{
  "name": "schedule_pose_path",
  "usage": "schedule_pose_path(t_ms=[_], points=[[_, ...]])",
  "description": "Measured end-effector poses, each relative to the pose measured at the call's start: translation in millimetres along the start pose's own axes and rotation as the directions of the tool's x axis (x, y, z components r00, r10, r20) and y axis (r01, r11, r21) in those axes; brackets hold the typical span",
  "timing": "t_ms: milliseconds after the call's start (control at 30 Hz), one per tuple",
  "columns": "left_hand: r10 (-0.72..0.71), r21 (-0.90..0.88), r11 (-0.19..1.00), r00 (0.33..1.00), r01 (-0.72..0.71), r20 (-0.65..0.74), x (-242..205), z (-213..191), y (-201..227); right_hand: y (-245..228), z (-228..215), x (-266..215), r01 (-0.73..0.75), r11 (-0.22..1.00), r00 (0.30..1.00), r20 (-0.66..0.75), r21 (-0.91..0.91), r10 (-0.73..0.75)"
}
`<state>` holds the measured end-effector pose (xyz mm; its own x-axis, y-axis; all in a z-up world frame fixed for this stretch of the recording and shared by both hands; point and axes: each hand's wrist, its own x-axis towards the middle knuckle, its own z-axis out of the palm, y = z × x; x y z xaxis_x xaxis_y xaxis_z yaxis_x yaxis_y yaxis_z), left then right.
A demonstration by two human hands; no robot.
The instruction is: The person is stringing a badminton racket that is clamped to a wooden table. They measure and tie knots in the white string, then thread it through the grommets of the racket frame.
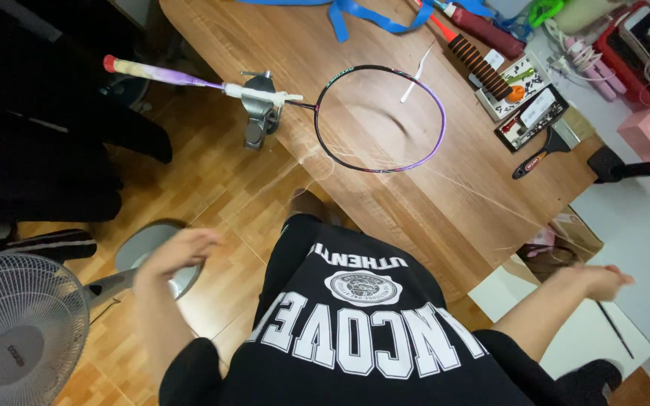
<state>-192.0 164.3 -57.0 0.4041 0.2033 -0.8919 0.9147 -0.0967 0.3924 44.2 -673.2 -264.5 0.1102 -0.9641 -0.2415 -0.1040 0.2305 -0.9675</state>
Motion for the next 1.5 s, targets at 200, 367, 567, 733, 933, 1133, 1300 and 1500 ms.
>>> schedule_pose_path(t_ms=[200, 367, 567, 733, 933, 1133, 1300, 1500], points=[[0.246, -0.606, 0.719, 0.940, -0.339, -0.235, 120.3, -61.0, -200.6, -21.3, 5.3, -122.5, 0.104, 0.939, 0.894, 0.445, -0.329, 0.057], [0.305, 0.168, 0.952, 0.850, -0.257, -0.428, 140.8, 17.9, -110.1, 15.2, 35.7, -224.0, 0.904, 0.344, 0.348, 0.904, -0.254, -0.248], [0.517, 0.149, 0.856, 0.803, -0.495, -0.297, 109.0, 114.0, 86.4, -32.8, 53.4, -403.0, 0.901, 0.433, 0.072, 0.969, 0.039, -0.236], [0.787, 0.053, 0.584, 0.549, -0.810, -0.281, 220.6, 155.0, 115.2, -76.8, 38.5, -457.9, 0.853, 0.448, -0.123, 0.938, 0.267, -0.324], [0.744, -0.351, 0.587, 0.657, -0.730, -0.121, 268.9, 169.5, 109.0, -50.8, 38.5, -432.3, 0.864, 0.450, -0.107, 0.955, 0.227, -0.276], [0.777, -0.235, 0.518, 0.567, -0.822, -0.273, 220.4, 163.4, 110.3, 7.3, 72.9, -345.9, 0.654, 0.720, -0.011, 0.948, -0.234, 0.318], [0.801, -0.444, 0.396, 0.539, -0.804, -0.260, 260.1, 172.7, 105.2, -20.9, 72.5, -257.9, -0.325, 0.913, 0.463, 0.800, -0.247, 0.381], [0.769, -0.431, 0.475, 0.600, -0.767, -0.221, 250.7, 163.4, 113.2, 23.5, 68.2, -217.4, -0.633, 0.758, 0.386, 0.784, -0.159, 0.486]])
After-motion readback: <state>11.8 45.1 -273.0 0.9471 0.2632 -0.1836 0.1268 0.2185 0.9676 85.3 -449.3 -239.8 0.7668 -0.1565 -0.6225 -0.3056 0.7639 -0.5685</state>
